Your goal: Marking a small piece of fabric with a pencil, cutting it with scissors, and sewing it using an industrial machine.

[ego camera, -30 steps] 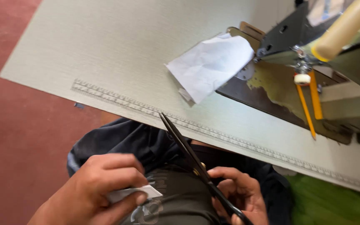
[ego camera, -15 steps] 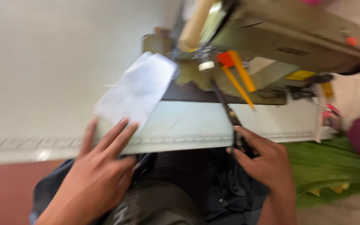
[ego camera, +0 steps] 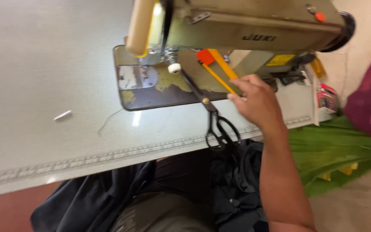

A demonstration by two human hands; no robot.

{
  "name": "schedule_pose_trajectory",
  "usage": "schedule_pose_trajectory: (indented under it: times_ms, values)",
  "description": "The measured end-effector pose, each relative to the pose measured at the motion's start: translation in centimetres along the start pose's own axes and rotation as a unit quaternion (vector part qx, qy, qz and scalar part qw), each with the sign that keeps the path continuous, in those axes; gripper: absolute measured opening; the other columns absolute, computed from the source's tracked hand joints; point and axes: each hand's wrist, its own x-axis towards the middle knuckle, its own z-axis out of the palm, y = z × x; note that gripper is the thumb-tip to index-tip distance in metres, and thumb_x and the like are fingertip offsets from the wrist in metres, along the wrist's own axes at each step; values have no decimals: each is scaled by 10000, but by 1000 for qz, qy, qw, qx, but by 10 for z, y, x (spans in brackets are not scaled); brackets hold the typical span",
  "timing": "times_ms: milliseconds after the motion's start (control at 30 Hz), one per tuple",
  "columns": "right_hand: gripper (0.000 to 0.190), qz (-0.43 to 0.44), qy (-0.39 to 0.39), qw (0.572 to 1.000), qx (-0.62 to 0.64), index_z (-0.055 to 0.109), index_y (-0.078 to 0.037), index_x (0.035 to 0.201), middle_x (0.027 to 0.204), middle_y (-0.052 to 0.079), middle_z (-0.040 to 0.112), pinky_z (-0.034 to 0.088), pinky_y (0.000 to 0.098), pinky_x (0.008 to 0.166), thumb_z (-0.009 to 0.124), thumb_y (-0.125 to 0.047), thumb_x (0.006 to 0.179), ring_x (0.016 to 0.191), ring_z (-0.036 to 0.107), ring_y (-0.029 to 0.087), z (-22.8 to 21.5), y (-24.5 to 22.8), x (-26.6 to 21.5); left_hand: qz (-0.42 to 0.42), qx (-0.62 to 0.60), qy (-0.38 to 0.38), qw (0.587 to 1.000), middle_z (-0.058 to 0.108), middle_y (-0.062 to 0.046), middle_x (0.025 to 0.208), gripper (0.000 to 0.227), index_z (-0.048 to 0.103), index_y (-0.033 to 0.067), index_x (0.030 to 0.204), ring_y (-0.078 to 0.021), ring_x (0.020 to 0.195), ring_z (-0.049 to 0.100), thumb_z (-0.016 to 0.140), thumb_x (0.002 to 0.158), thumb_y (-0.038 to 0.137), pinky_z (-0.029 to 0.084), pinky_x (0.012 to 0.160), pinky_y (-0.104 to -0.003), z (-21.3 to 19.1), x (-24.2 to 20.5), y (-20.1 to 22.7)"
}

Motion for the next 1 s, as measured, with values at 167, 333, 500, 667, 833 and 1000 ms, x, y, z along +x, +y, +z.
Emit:
schedule_pose_trajectory:
  times_ms: [167,333,500,667,833,1000]
  values:
    - [262,-10,14,998,-57,796,-124,1137,971,83,735,501,433,834,681,-200,914,910,685,327,17,20,13,-362,-54,-83,927,581,-222,1307,334,560,-86,1338,-247,1211,499,567,1030,45,327,1055,-301,-48,-35,-49]
    - [410,2,-1,983,-181,789,-164,1184,954,51,740,538,476,753,629,-191,807,851,699,330,16,20,0,-501,-650,88,564,729,58,813,268,620,162,979,-97,646,656,806,830,284,514,667,-286,-38,-12,-73]
    - [234,-25,85,980,-180,741,-157,1011,910,-4,723,518,397,736,677,-198,789,817,683,224,-3,28,-23,-447,-730,114,504,697,54,740,404,603,206,1259,-84,546,661,736,878,182,506,587,-269,-11,51,-53]
    - [147,17,183,983,-8,651,-34,1017,910,43,668,493,353,826,784,-73,970,818,659,217,-25,-37,-50,-442,-590,139,661,657,-17,739,339,669,134,1260,-221,575,607,767,949,228,474,528,-409,4,56,-40]
    - [309,30,105,920,376,639,36,913,676,131,564,298,208,436,497,-224,1000,468,490,159,-11,-100,-63,-408,-453,172,774,646,-132,1171,255,741,93,1176,-325,1015,582,781,1007,280,468,829,-437,-3,41,-51]
    - [341,-161,42,894,415,675,31,1088,985,204,712,581,364,852,538,-278,1042,883,723,303,12,-155,-44,-324,-482,181,794,680,-118,1247,365,689,95,1319,-304,1092,632,632,1050,336,449,934,-426,-22,45,-50]
